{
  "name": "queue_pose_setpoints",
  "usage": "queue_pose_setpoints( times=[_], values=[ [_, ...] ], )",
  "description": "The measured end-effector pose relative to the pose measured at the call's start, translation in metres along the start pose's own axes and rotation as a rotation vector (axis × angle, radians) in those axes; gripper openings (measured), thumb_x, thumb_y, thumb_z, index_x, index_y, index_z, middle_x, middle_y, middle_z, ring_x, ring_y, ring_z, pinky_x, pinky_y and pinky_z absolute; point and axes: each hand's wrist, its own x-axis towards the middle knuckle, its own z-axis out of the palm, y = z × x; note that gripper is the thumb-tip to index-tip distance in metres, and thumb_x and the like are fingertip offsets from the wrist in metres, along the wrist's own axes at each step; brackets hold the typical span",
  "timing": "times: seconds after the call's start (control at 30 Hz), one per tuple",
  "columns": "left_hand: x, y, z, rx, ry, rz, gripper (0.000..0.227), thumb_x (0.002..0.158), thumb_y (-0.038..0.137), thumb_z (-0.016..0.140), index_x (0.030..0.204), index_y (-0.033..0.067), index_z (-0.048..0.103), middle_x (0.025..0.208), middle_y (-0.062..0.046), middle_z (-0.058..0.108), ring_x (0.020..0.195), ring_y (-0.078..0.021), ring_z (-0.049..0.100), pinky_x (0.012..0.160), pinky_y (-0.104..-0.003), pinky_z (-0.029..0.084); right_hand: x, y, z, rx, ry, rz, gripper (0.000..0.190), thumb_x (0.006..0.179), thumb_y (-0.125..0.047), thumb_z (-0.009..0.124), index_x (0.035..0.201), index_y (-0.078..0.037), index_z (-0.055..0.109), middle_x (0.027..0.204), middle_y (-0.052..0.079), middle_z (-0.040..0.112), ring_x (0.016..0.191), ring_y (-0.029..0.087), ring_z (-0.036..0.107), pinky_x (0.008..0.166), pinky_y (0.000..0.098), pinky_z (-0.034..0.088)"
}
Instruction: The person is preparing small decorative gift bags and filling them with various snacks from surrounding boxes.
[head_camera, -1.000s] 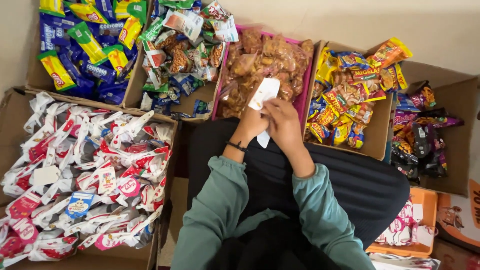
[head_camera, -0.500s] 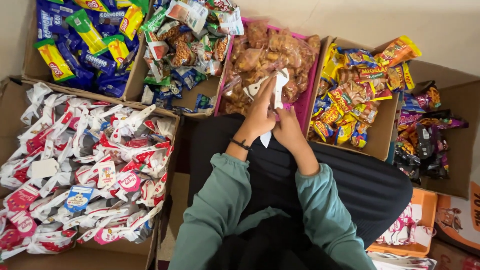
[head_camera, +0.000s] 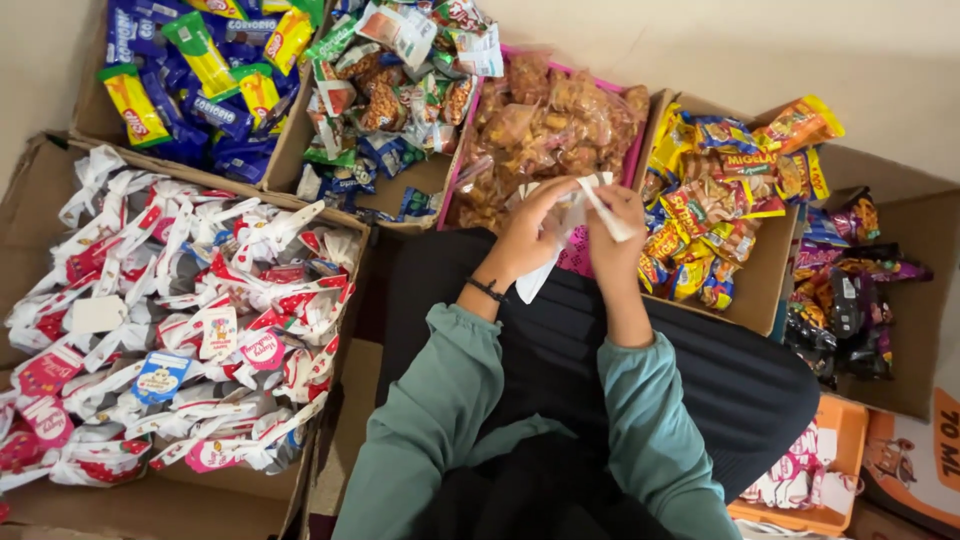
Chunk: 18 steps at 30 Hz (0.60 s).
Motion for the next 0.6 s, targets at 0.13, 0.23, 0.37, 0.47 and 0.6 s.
queue_pose_setpoints(
  times=[0.13,0.23,0.37,0.47,0.6],
  values=[
    [0.003,0.019,-0.004,-0.06,0.033,-0.054,0.066,0.083,-0.015,0.039,0.139,0.0114,0.064,0.136,-0.009,0.063,0.131,-0.0335,0.058,0.115,-0.044,0.044,-0.011,0.02,0.001,0.164,0.03,0.236,0.004,0.101,-0.014,0.073,0.103,-0.012,0.073,0.1,0.0,0.067,0.093,0.008,0.061,0.086,0.0309,0.053],
    [0.006,0.017,-0.004,-0.024,0.036,-0.125,0.056,0.087,-0.011,0.041,0.126,0.0153,0.071,0.122,-0.007,0.07,0.123,-0.0309,0.063,0.111,-0.042,0.046,-0.006,0.04,-0.003,0.41,0.277,0.751,0.072,0.091,-0.03,0.089,0.14,0.005,0.048,0.129,0.022,0.062,0.114,0.028,0.068,0.09,0.0449,0.062],
    [0.02,-0.004,-0.014,0.083,0.163,-0.138,0.043,0.088,-0.002,0.053,0.123,0.0156,0.071,0.118,-0.008,0.07,0.119,-0.0301,0.064,0.109,-0.042,0.047,0.002,0.029,-0.006,0.706,0.278,0.912,0.049,0.094,-0.028,0.076,0.126,0.0,0.05,0.108,0.015,0.066,0.083,0.033,0.074,0.05,0.0481,0.061],
    [0.044,-0.005,-0.047,0.308,0.368,-0.147,0.03,0.086,0.007,0.064,0.115,0.0122,0.07,0.108,-0.012,0.07,0.108,-0.0343,0.066,0.099,-0.044,0.051,0.005,0.026,-0.01,0.73,0.279,0.914,0.045,0.094,-0.029,0.074,0.123,-0.003,0.052,0.108,0.014,0.067,0.086,0.033,0.075,0.053,0.0479,0.063],
    [0.08,-0.045,-0.087,0.928,0.539,-0.228,0.049,0.076,0.016,0.079,0.123,0.0145,0.065,0.119,-0.01,0.069,0.111,-0.0322,0.066,0.099,-0.044,0.053,0.005,0.029,-0.009,0.701,0.249,0.874,0.044,0.095,-0.028,0.073,0.124,-0.004,0.052,0.107,0.013,0.067,0.086,0.032,0.075,0.052,0.0454,0.064]
  ],
)
